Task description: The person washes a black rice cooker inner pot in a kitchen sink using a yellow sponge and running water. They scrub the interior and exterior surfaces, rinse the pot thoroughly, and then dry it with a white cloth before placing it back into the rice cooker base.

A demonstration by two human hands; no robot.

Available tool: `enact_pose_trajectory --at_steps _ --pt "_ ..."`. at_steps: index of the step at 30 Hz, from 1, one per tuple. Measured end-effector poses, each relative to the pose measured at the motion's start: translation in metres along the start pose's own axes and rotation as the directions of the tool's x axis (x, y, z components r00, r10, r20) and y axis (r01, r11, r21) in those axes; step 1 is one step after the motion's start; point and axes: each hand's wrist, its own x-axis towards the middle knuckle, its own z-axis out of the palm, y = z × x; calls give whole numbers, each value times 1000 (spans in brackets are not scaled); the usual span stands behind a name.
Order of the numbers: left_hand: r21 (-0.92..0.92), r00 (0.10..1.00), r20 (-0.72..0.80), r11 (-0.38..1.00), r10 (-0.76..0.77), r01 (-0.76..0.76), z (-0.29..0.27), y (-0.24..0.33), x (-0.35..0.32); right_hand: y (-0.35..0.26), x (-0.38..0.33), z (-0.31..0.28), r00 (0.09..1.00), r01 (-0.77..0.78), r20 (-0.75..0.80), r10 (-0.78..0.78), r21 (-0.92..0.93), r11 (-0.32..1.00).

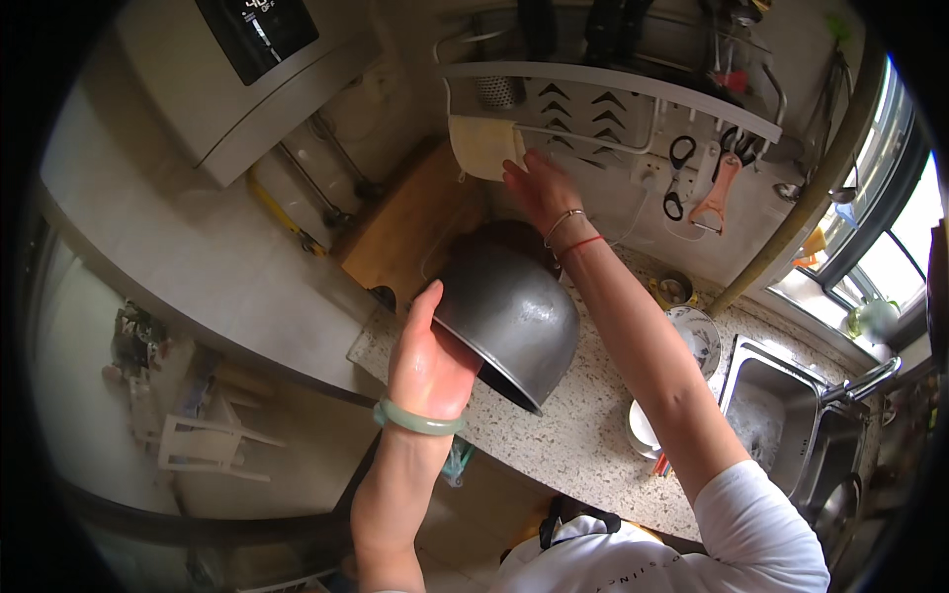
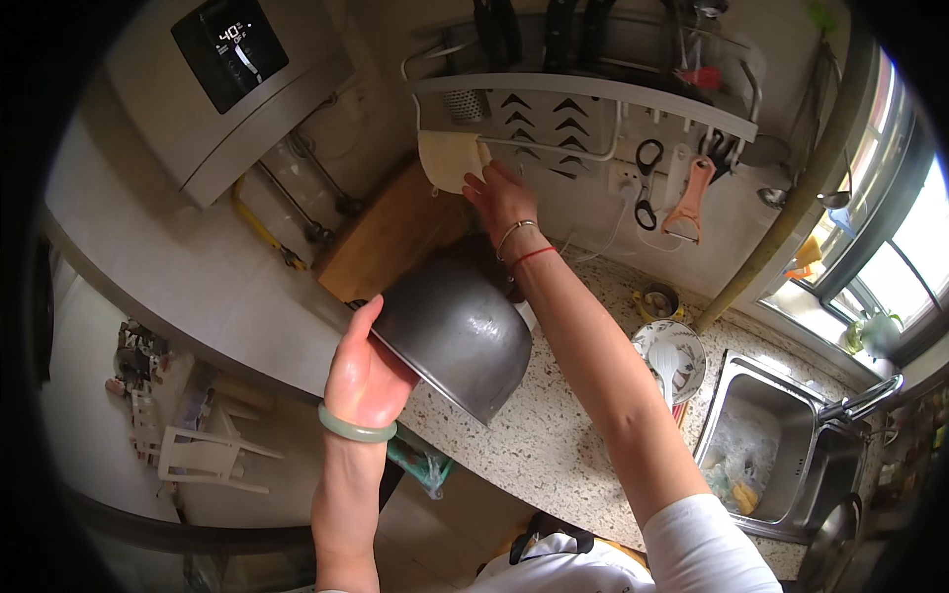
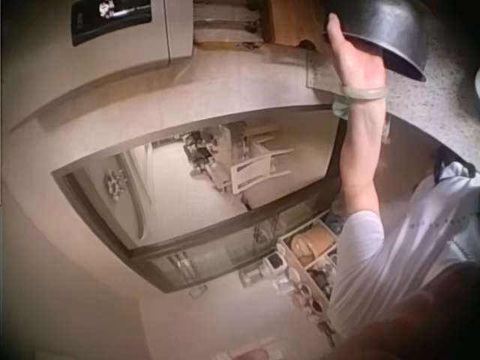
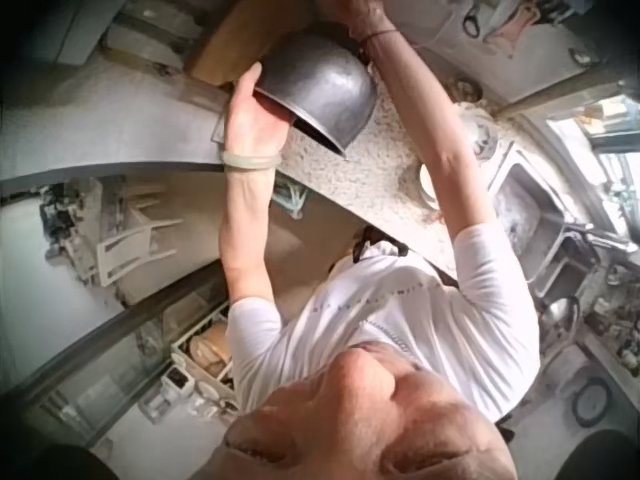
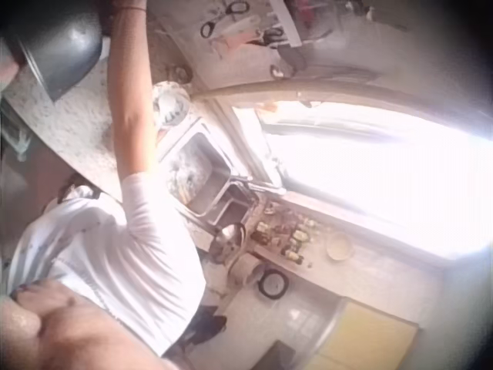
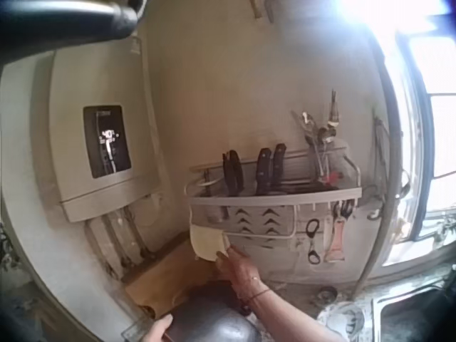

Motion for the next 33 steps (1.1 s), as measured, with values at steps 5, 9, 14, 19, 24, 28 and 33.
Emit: enact_pose_trajectory --at_steps 5,9,14,19,24,28,33 --pt "19 1000 27 1000 2 -3 2 24 29 11 32 22 991 26 -99 -86 -493 869" --pt "48 999 40 999 -7 5 11 23 42 4 58 11 956 184 71 -286 -901 392" --pt "40 1000 -17 999 16 -15 -4 16 34 -45 -31 25 910 408 231 -345 -659 632" --pt "49 997 26 996 73 -75 -1 -16 15 -139 -167 6 501 819 814 -295 -556 -143" --pt "154 998 43 986 50 -56 24 -70 -20 -127 -280 -10 598 772 800 45 -559 -303" --pt "266 981 188 959 52 -102 56 -115 -48 -133 -311 -45 620 640 783 -48 -540 -546" --pt "437 959 262 873 105 -215 98 -184 -79 -196 -356 -69 646 465 736 -200 -588 -662"
